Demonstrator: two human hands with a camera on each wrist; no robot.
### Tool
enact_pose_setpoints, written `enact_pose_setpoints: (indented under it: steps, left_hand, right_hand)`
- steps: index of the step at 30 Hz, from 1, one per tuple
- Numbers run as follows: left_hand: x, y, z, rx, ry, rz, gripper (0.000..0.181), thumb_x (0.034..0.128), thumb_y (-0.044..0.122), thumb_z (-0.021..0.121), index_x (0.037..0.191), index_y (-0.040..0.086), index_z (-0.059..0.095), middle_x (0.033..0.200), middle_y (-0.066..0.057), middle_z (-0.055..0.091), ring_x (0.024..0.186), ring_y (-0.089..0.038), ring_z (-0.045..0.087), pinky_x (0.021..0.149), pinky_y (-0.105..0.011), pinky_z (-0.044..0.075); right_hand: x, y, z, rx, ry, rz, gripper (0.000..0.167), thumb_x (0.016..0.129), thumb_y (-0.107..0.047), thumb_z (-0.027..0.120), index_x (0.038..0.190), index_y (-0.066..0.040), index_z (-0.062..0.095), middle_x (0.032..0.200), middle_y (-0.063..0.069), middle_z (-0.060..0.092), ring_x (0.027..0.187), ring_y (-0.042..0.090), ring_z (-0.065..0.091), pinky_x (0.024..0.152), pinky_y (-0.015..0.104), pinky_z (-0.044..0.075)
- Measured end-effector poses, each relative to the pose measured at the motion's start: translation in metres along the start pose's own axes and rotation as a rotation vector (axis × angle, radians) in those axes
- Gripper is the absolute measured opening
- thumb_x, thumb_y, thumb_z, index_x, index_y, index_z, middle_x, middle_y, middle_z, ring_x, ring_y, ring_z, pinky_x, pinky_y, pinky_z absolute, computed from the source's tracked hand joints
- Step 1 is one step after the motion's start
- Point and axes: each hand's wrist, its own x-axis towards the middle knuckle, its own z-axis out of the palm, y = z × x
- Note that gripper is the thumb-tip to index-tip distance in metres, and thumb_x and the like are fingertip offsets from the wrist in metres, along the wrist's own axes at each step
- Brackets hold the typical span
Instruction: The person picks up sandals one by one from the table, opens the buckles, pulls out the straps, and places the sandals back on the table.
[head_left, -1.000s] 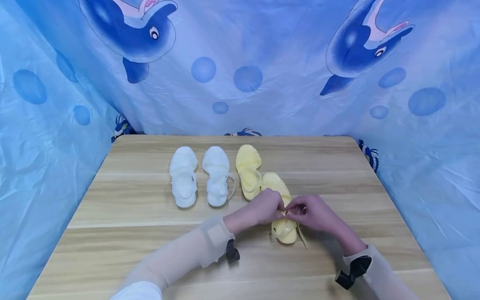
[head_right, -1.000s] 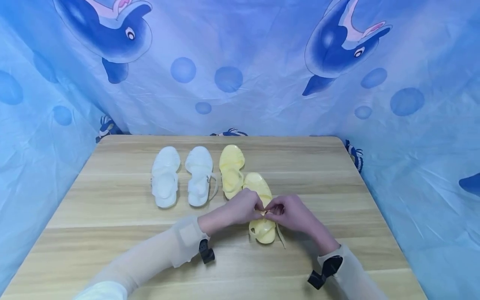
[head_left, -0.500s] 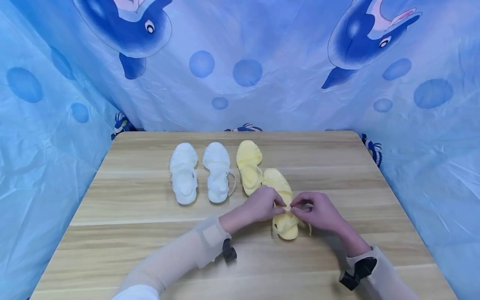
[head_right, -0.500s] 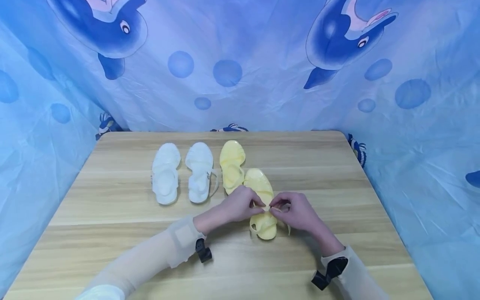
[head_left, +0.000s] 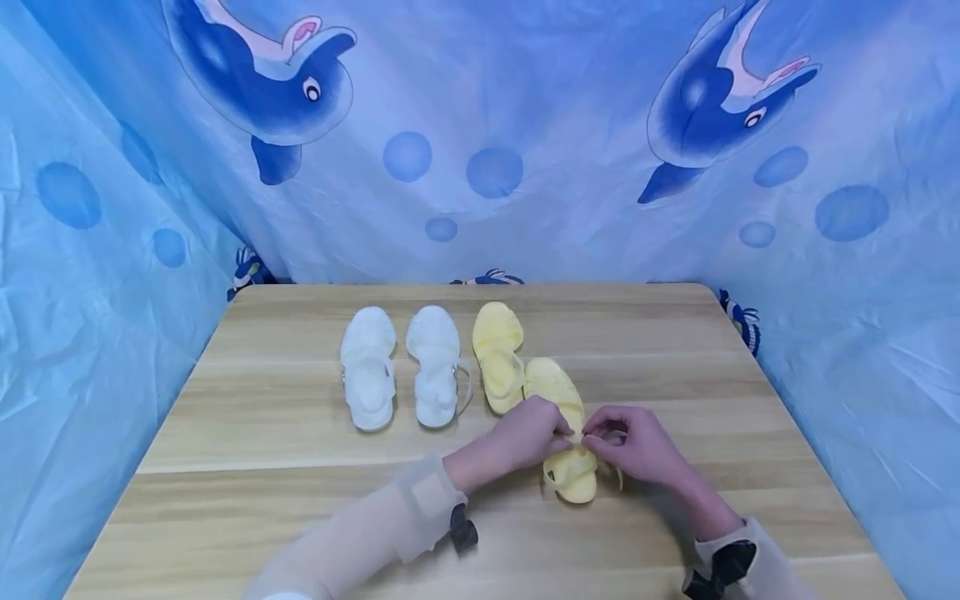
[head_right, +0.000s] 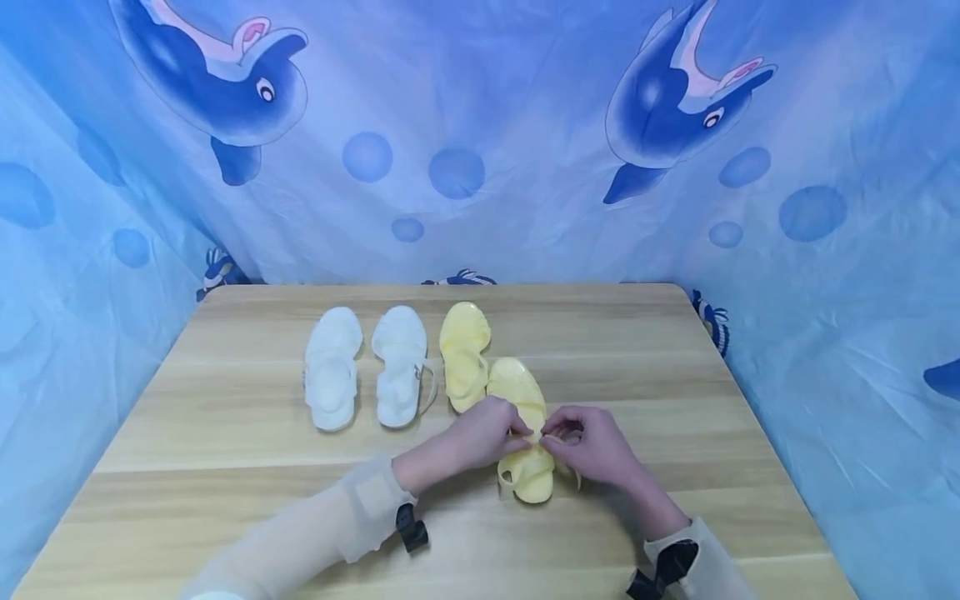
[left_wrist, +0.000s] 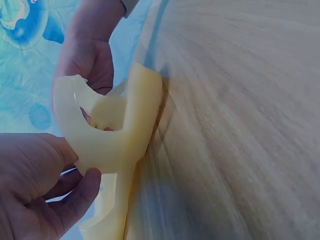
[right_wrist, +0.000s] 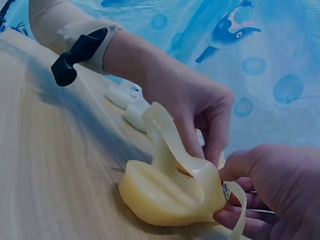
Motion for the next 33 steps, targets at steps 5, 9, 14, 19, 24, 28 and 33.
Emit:
enact_pose_setpoints:
  steps: [5,9,14,19,24,28,33]
  left_hand:
    - [-0.004,0.001,0.004,0.065,0.022,0.021,0.011,0.0938,0.026,0.083,0.1,0.017,0.086,0.093,0.006,0.084,0.085,-0.007,0.075,0.081,-0.018,0.058]
    - [-0.001,0.005,0.003,0.107,0.037,-0.015,0.02,0.0924,0.032,0.084,0.107,0.019,0.085,0.099,0.007,0.083,0.091,-0.009,0.074,0.079,-0.02,0.06]
    - [0.003,0.01,0.004,0.162,0.019,-0.013,0.013,0.0923,0.034,0.084,0.102,0.025,0.086,0.093,0.011,0.082,0.088,-0.008,0.071,0.07,-0.02,0.058]
    - [0.003,0.009,0.005,0.153,0.015,-0.006,0.008,0.0917,0.033,0.084,0.095,0.026,0.086,0.089,0.012,0.081,0.084,-0.007,0.071,0.071,-0.019,0.057]
    - [0.0,0.004,0.002,0.122,-0.011,-0.043,0.012,0.0923,0.032,0.084,0.101,0.024,0.086,0.097,0.01,0.083,0.093,-0.008,0.075,0.081,-0.02,0.059]
    - [-0.001,0.001,0.001,0.13,-0.018,-0.043,0.012,0.0917,0.032,0.085,0.101,0.023,0.086,0.094,0.011,0.082,0.089,-0.006,0.072,0.079,-0.019,0.057]
    - [0.001,0.003,0.002,0.15,0.011,-0.005,0.016,0.093,0.033,0.083,0.106,0.024,0.085,0.096,0.01,0.082,0.088,-0.006,0.072,0.076,-0.019,0.058]
  right_hand:
    - [-0.003,0.004,0.0,0.006,0.0,0.005,0.01,0.09,-0.012,0.084,0.093,-0.019,0.077,0.087,-0.005,0.075,0.078,0.002,0.066,0.067,0.022,0.059]
    - [-0.002,0.001,-0.002,-0.018,-0.003,0.016,0.009,0.09,-0.013,0.084,0.094,-0.019,0.078,0.088,-0.005,0.076,0.079,0.002,0.067,0.068,0.023,0.06]
    - [-0.004,-0.001,-0.001,-0.027,-0.004,0.029,0.008,0.09,-0.015,0.085,0.093,-0.019,0.078,0.088,-0.005,0.076,0.079,0.003,0.067,0.067,0.023,0.059]
    - [-0.004,0.001,0.002,-0.014,0.015,0.012,0.011,0.089,-0.011,0.085,0.093,-0.019,0.078,0.087,-0.005,0.076,0.079,0.002,0.068,0.068,0.023,0.061]
    - [-0.002,0.001,0.003,-0.006,0.018,-0.002,0.013,0.088,-0.008,0.084,0.093,-0.017,0.078,0.088,-0.005,0.076,0.079,0.002,0.068,0.068,0.023,0.061]
    - [-0.001,0.0,0.003,-0.012,0.016,0.0,0.013,0.088,-0.007,0.084,0.093,-0.017,0.077,0.088,-0.004,0.076,0.079,0.001,0.068,0.068,0.024,0.062]
    - [-0.001,-0.002,0.003,-0.017,0.019,0.009,0.013,0.088,-0.007,0.084,0.093,-0.017,0.077,0.088,-0.004,0.076,0.079,0.002,0.068,0.07,0.023,0.062]
